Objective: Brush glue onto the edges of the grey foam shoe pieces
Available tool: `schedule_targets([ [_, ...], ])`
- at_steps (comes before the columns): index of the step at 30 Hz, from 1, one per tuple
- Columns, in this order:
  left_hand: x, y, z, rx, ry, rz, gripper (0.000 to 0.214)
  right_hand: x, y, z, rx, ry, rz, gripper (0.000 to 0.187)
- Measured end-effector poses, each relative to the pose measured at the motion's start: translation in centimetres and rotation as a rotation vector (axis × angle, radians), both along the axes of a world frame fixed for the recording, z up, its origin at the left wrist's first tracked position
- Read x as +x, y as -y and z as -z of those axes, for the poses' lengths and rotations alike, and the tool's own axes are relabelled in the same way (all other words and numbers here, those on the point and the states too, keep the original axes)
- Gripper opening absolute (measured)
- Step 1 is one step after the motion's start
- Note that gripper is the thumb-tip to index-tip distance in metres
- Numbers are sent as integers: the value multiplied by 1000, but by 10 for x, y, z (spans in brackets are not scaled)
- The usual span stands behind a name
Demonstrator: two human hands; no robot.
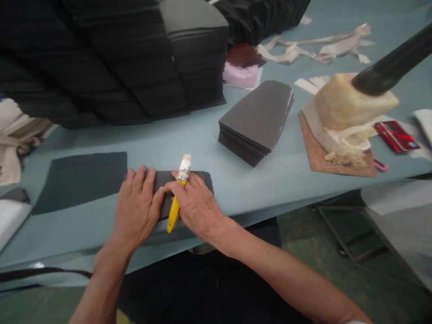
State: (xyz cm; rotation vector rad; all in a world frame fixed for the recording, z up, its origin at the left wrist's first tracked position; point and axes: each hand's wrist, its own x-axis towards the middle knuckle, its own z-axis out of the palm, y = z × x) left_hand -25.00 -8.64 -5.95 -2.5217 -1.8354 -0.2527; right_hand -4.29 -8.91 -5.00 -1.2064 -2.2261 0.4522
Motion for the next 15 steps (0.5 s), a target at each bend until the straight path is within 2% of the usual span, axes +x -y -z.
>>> schedule_targets([
  [4,8,3,1,57,-23,-90,63,7,-1,7,34,24,13,26],
  [8,13,4,-3,10,-43,-113,69,13,-2,15,56,5,13,24],
  [15,10,-1,1,-7,-50,-120,71,29,-12,15,24,14,-131,27],
])
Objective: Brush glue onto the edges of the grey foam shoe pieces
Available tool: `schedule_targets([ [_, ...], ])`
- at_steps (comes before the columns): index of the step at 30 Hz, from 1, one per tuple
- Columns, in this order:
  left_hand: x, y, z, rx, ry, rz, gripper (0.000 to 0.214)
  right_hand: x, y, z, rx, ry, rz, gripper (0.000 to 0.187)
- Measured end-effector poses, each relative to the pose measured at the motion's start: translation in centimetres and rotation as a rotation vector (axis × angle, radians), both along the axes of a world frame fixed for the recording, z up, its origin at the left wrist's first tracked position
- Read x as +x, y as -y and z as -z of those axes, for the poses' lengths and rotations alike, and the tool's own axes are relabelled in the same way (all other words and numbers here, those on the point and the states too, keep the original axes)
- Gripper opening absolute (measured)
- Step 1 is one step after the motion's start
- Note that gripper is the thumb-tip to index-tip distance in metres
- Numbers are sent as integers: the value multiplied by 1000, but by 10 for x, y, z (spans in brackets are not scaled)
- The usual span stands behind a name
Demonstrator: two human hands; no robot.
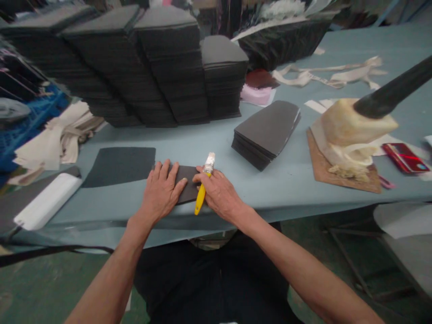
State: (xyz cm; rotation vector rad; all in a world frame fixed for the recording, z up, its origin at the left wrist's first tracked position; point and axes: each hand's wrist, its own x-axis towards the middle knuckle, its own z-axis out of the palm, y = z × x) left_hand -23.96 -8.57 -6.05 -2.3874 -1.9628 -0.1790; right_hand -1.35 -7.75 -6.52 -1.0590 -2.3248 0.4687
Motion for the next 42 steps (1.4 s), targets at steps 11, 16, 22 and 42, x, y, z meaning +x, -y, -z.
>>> schedule_targets([
  [11,8,7,-8,-5,-15,-35,75,17,4,-8,44,57,37,18],
  [16,34,10,-11,-19,-18,17,70,16,5,-3,92,46,64,14],
  [22,49,10,-8,-49,5,37,69,16,6,-2,155,66,93,11],
  [42,18,9,-14,-192,706,-83,78,-24,7,-16,24,10,100,21],
])
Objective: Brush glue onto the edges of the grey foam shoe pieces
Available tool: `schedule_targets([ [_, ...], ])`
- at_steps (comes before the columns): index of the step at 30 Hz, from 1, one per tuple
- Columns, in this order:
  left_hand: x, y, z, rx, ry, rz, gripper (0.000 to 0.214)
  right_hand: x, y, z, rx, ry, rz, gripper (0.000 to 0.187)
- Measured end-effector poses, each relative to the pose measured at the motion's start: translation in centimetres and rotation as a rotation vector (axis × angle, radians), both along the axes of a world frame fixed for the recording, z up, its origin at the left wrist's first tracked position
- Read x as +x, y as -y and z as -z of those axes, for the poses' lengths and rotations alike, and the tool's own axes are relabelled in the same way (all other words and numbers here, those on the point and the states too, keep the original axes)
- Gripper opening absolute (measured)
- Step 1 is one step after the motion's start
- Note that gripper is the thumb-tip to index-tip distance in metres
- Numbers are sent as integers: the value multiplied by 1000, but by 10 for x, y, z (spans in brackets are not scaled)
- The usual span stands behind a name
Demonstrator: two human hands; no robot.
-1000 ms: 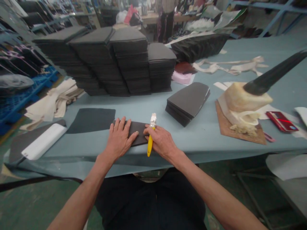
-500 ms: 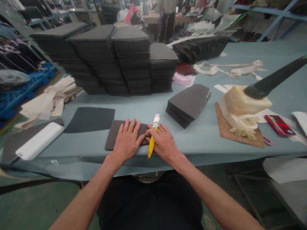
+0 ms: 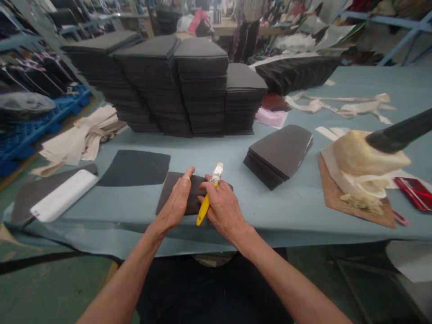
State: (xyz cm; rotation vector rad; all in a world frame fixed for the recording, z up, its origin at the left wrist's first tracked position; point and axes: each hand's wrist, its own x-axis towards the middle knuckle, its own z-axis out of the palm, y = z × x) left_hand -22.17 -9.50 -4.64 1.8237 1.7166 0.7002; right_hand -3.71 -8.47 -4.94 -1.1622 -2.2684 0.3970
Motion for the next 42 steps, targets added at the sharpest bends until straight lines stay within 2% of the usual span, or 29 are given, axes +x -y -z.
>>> schedule_targets([
  [5,0,2,2,-14,67,-7,79,-22,-4,9,-27,-15,26,20],
  [12,-5,1,-9,105,-99,66,64,-21,-6,24,-6,-7,35,22],
  [19,-30,-2,3,109,-345,133,58,-18,-3,17,-52,-59,31,18],
  [24,-30,-3,7,96,-383,159,61,-2,-7,5,-65,-83,-4,20],
  [29,-34,-5,5,85,-376,175,61,12,-15,11,-76,-56,-2,18],
  [33,-47,-3,-14,121,-226,72,61,11,-17,16,-90,-45,-16,18],
  [39,-59,14,-68,454,-102,-211,63,7,-15,13,-17,22,64,18],
  [42,-53,27,-85,532,-65,-310,53,10,-10,2,51,-49,75,16],
])
